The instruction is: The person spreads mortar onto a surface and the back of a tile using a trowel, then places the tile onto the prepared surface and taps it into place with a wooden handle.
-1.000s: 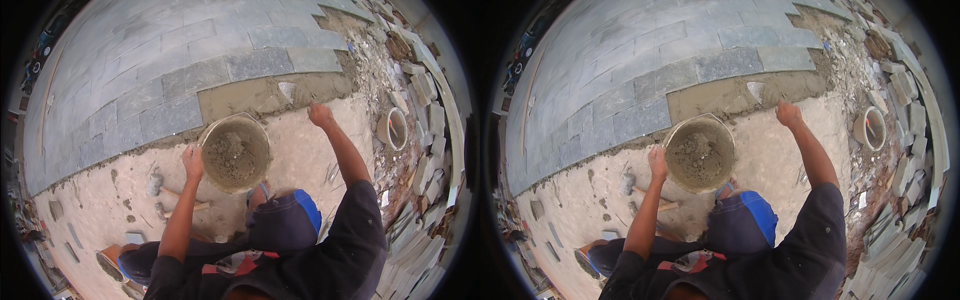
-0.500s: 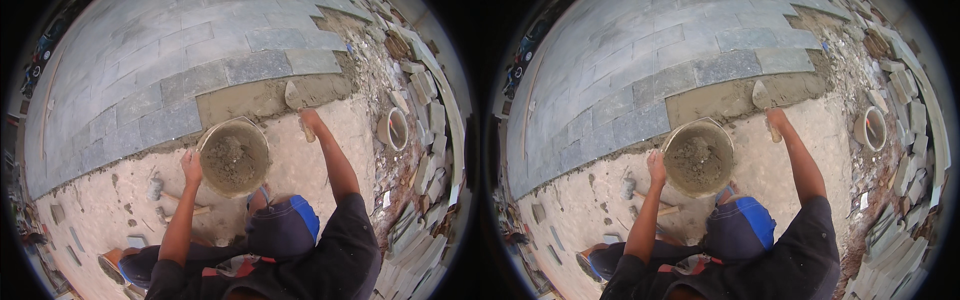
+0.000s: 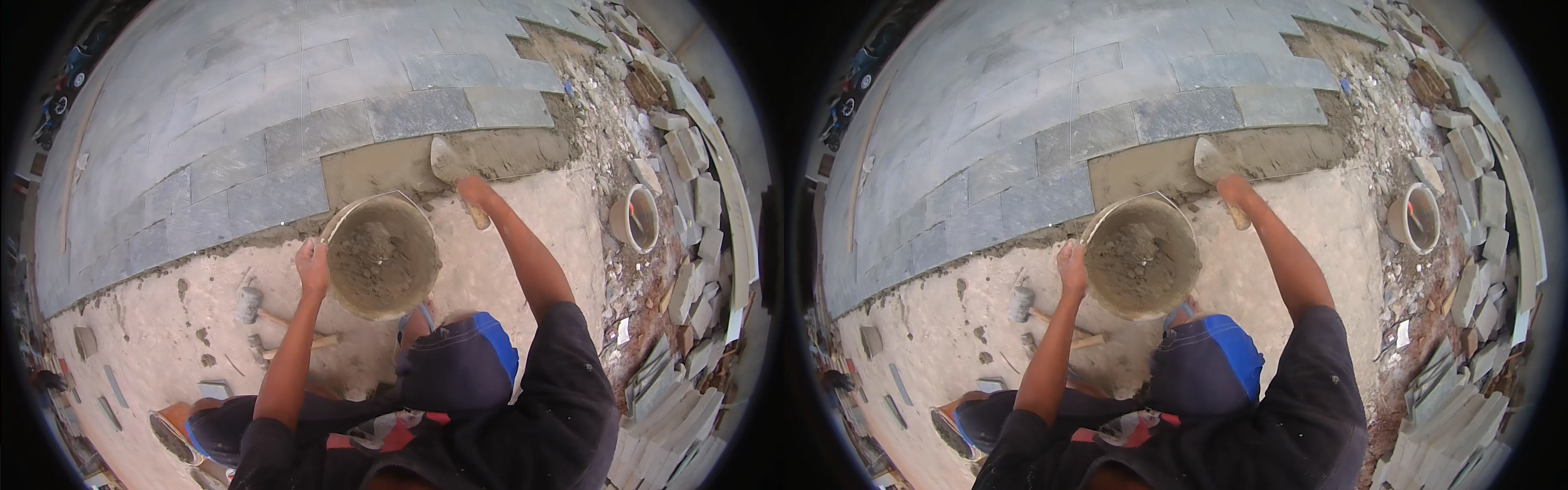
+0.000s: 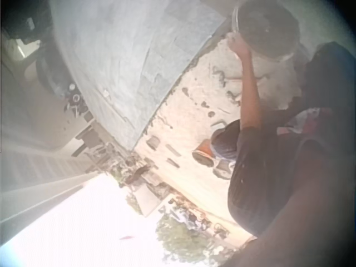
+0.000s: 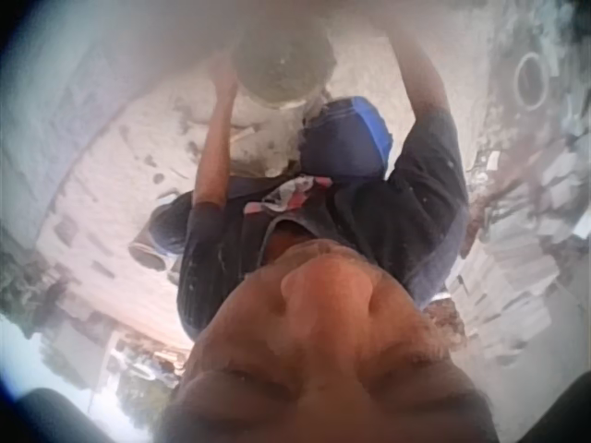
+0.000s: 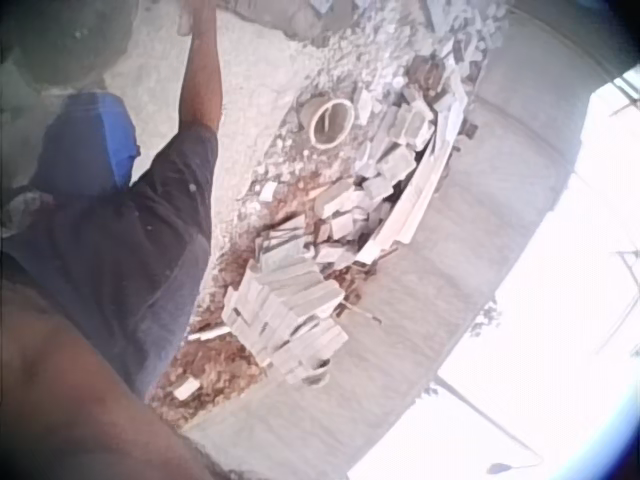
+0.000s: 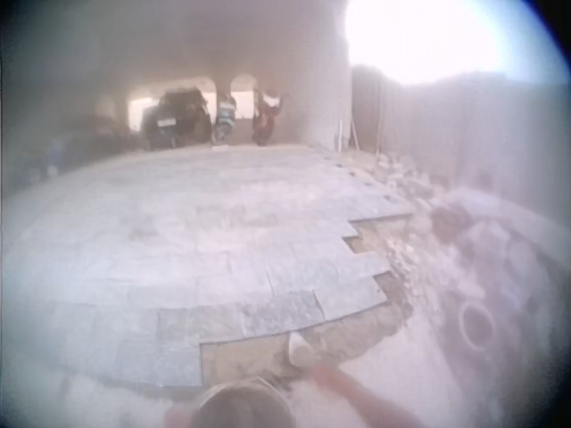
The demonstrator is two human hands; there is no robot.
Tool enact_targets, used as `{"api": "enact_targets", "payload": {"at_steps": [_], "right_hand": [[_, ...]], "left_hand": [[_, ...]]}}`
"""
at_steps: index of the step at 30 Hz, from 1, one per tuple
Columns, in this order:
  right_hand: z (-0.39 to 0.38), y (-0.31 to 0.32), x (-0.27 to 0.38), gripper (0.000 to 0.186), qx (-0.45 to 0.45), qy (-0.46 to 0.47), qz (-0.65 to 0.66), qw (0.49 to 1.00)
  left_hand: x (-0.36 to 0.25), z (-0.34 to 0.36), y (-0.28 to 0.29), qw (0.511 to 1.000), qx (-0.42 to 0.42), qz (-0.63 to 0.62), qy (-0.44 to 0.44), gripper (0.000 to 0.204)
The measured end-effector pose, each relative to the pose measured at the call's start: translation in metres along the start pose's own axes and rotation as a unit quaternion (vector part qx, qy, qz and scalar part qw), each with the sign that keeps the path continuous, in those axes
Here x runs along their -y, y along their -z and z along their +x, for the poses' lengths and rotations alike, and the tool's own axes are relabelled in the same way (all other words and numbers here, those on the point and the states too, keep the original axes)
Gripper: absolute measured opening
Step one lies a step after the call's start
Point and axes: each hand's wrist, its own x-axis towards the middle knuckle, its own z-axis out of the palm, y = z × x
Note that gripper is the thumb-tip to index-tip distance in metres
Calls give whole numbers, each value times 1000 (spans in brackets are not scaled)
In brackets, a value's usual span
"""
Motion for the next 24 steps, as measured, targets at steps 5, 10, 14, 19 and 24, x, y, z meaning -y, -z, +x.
{"api": "enact_targets", "payload": {"at_steps": [5,10,14,19,24], "right_hand": [[-29,13,35,45,-42,-34,-105,993],[-36,40,28,41,-77,-112,-147,980],[-30,49,11,47,-50,-108,-142,983],[-19,50,15,48,-37,-99,-118,987],[-11,41,-4,45,-47,-103,-129,985]], "left_hand": [[35,8,24,999,19,34,23,13],[8,1,7,999,20,23,-30,13],[3,-5,1,1000,1,28,-15,14],[31,3,20,999,33,-6,4,17],[18,-7,16,1000,23,16,2,20]]}}
